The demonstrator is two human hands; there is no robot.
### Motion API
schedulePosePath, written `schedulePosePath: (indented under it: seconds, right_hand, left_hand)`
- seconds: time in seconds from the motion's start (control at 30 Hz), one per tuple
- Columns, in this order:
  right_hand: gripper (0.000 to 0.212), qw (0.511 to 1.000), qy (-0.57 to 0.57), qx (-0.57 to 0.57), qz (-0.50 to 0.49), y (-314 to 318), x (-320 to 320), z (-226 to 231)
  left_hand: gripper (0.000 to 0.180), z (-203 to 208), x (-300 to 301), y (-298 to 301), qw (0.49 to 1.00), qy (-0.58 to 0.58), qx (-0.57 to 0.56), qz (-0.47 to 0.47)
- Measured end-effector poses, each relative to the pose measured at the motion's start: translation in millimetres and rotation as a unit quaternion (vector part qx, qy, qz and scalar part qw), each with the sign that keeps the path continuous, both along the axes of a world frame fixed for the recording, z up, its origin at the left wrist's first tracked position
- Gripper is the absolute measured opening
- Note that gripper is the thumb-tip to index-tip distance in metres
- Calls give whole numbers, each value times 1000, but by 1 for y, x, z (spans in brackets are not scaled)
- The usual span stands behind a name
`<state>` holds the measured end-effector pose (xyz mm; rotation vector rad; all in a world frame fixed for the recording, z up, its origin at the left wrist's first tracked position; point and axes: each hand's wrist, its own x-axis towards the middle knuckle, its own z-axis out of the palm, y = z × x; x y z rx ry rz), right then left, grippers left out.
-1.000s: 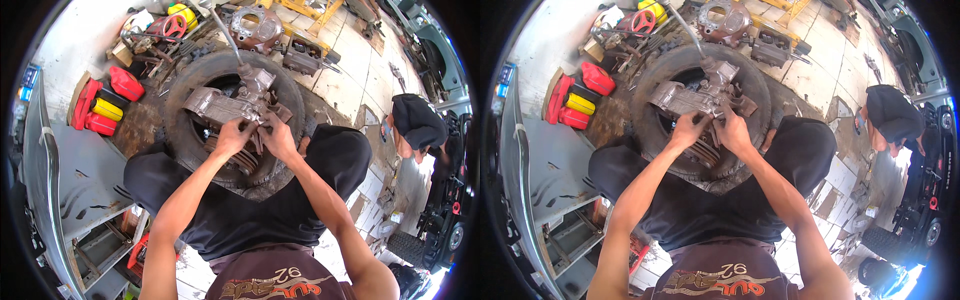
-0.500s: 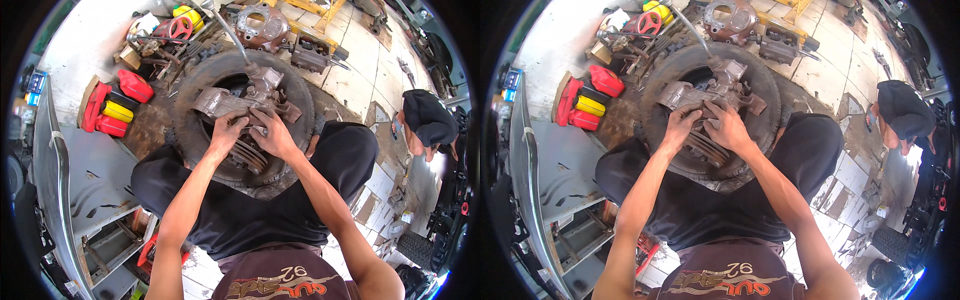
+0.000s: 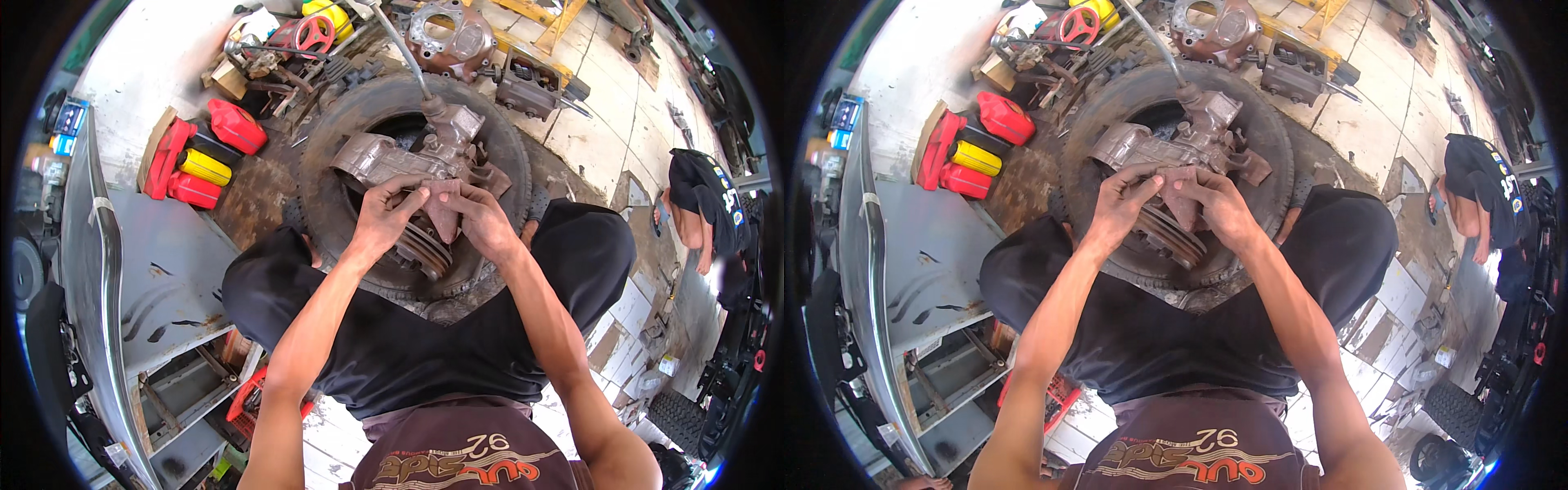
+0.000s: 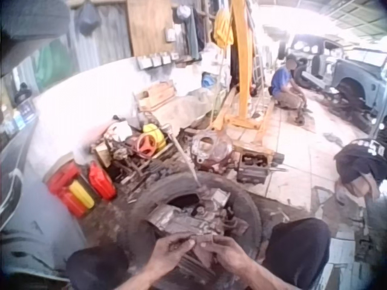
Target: The person scrubs a metallic engine part with a wire brush while rinsing it with a water hose. The part is placed on a tire on the floor, and the person rotates it to clean different surfaces.
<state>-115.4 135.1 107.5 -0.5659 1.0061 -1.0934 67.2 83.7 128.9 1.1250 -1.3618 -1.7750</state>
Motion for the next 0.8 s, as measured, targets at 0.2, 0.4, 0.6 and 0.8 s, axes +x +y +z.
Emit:
schedulePosePath:
  seconds: [0.2,0.4,0.6,0.8]
  right_hand:
    - [28,998,6,-38,-40,-2,3,-2]
    - [28,996,-40,-39,-71,-1,3,4]
    - [25,992,-42,-49,-104,-3,1,-1]
    - [25,991,-49,-32,-119,-5,0,6]
  left_hand:
    - [24,1,1,0,995,62,72,3]
    - [27,-5,1,-2,979,100,171,-48]
    - [24,2,3,0,979,38,184,-78]
    - [16,0,11,-4,981,53,158,-98]
